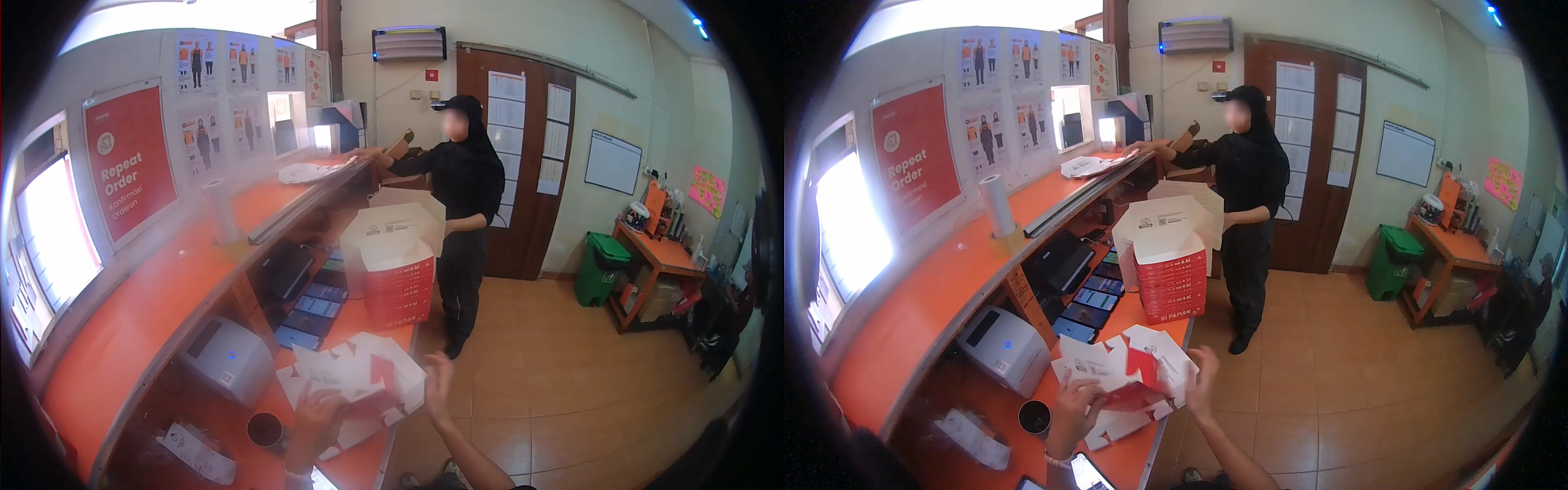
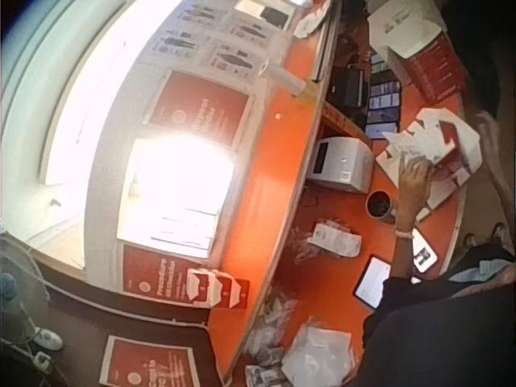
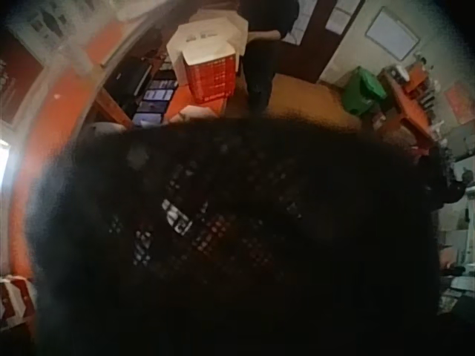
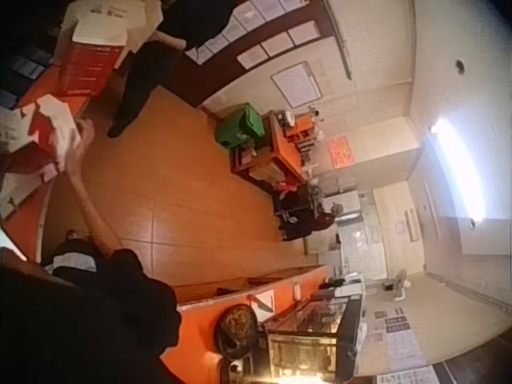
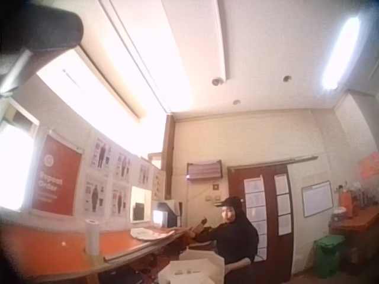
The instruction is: The person assembles food boxes by folding cardboard sheets along pre-scored lines and interlocking the tabs to form the box structure.
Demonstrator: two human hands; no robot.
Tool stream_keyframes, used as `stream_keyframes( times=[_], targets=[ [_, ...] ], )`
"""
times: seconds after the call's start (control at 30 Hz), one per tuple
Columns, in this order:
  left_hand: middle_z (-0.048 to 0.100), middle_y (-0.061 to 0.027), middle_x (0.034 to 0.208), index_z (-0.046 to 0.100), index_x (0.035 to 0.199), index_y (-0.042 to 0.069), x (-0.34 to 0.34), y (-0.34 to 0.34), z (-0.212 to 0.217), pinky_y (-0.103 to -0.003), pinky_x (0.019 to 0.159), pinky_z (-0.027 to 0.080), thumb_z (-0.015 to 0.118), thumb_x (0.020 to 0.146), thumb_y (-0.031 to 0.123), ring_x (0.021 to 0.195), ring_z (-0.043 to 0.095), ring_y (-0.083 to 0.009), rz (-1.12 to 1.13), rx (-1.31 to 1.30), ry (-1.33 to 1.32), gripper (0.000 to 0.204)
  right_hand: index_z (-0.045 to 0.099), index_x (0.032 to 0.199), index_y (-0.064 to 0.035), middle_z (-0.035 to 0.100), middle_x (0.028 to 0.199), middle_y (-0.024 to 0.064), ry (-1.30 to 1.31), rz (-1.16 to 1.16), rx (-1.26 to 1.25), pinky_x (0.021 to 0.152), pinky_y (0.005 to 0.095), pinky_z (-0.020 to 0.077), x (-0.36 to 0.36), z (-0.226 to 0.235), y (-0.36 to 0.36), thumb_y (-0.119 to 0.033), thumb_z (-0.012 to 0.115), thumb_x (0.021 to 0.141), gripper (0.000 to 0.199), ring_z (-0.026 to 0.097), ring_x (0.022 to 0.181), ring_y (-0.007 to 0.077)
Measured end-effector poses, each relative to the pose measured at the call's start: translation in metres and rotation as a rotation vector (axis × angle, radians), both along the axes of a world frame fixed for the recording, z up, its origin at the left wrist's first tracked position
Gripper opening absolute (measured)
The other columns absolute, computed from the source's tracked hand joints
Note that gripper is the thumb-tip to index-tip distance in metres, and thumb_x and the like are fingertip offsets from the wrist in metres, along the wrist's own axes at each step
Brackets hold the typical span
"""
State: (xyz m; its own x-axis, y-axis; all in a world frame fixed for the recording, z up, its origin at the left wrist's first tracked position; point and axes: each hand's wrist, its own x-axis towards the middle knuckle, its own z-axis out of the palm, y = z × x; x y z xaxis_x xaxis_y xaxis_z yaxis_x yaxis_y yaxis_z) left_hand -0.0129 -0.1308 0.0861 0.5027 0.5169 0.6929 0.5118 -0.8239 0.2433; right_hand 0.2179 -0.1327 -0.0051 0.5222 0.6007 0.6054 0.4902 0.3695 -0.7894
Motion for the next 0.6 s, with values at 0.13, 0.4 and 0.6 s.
stream_keyframes(
  times=[0.13,0.4,0.6],
  targets=[
    [0.061,-0.0046,0.069,0.061,0.082,0.009,0.013,-0.009,0.005,-0.038,0.077,0.042,0.062,0.073,0.008,0.072,0.058,-0.0179,-0.069,-0.11,0.153,0.009,0.05,0.101,-0.0041,0.035,0.127,0.0134,0.193,0.703,-0.277,0.098,0.0349,0.0248,-0.022,0.03,-0.011,-0.014,0.045,0.088,0.017,0.031,0.12,0.0221],
    [0.06,-0.0129,0.068,0.056,0.09,0.006,0.021,0.02,-0.019,-0.034,0.055,0.043,0.053,0.081,0.014,0.059,0.057,-0.0298,-0.073,-0.687,-0.201,0.013,0.051,0.09,-0.0067,0.031,0.133,0.0129,0.823,1.122,0.091,0.091,0.0338,0.0372,-0.005,0.012,-0.015,-0.013,0.049,0.086,0.008,0.029,0.123,0.0215],
    [0.059,-0.0141,0.063,0.043,0.105,0.007,0.03,0.028,-0.02,-0.032,0.057,0.042,0.05,0.082,0.011,0.06,0.059,-0.0266,-0.091,-0.754,-0.12,0.024,0.049,0.101,-0.0024,0.041,0.122,0.0152,-0.163,0.347,-0.014,0.092,0.0332,0.0344,-0.027,0.036,-0.009,-0.007,0.058,0.078,0.024,0.043,0.111,0.0292]
  ],
)
